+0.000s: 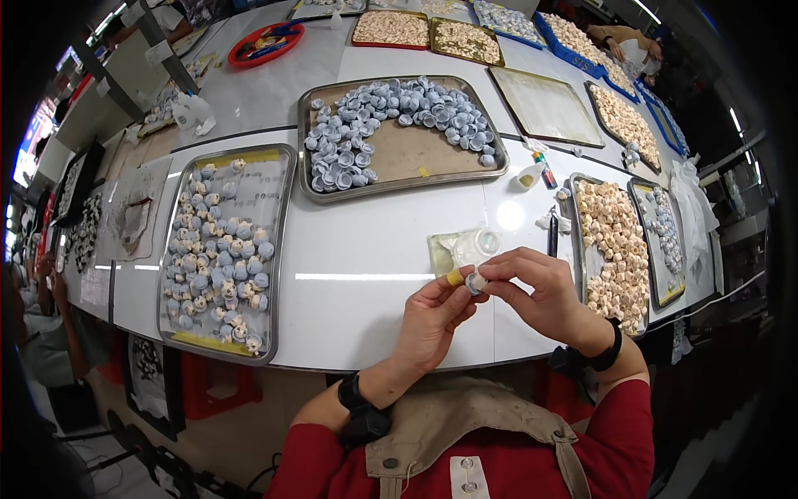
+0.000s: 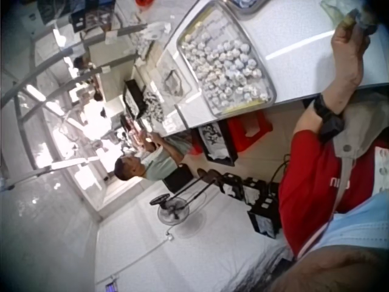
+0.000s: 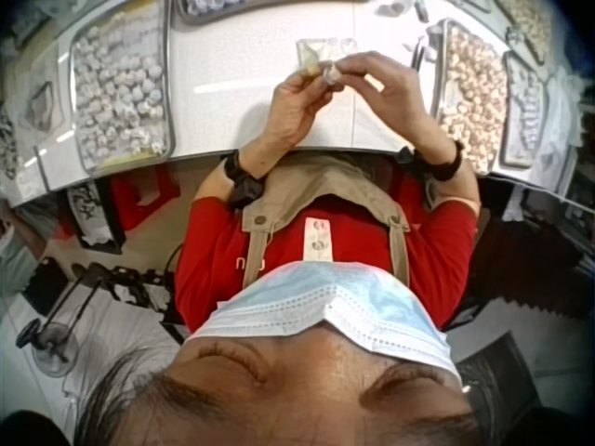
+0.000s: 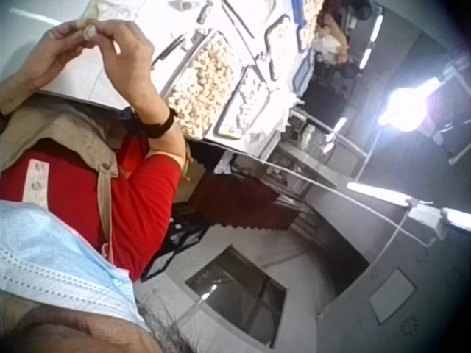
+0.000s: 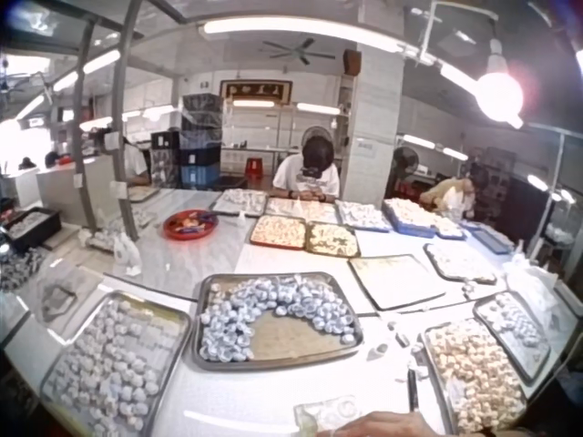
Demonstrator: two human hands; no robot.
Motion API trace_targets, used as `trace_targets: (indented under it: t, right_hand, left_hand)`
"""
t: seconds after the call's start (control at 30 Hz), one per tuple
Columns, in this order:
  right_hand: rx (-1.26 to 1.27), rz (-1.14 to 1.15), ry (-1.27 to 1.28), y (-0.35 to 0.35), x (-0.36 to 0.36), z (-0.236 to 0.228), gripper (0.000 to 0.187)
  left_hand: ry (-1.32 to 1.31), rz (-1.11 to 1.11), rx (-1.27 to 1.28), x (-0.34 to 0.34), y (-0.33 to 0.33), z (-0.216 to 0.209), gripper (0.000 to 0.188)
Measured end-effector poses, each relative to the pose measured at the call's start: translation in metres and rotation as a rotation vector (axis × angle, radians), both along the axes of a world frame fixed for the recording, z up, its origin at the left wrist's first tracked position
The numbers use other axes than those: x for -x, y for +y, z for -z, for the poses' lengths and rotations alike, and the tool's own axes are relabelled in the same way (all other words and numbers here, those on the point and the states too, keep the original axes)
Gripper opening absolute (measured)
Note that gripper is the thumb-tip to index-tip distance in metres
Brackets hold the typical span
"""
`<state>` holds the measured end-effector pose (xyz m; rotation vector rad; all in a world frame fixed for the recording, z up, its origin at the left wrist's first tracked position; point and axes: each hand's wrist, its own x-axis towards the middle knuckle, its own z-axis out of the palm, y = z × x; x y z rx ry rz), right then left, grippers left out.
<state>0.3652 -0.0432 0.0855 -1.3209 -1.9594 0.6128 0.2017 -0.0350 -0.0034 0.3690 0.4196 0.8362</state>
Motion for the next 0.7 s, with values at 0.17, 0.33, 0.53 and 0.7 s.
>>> trace_targets:
  t: [0.17,0.33,0.53,0.7]
  right_hand:
    - [-0.011,-0.004,0.006,-0.0015,0.0012,0.0,0.016]
    - [-0.07,-0.024,-0.04,-0.0023,0.0005,0.0033,0.014]
    - [-0.042,-0.02,-0.026,-0.0017,-0.0003,0.0025,0.013]
    - [0.017,0.014,0.039,-0.0037,0.0019,0.0012,0.014]
  left_hand:
    - [0.002,-0.002,-0.021,0.0019,-0.0014,0.002,0.03]
    - [0.02,-0.018,-0.052,0.0034,-0.0005,0.0007,0.029]
    - [0.178,-0.028,-0.132,0.0027,0.0003,-0.0049,0.028]
    - [0.205,-0.064,-0.214,0.0036,0.0006,-0.0034,0.03]
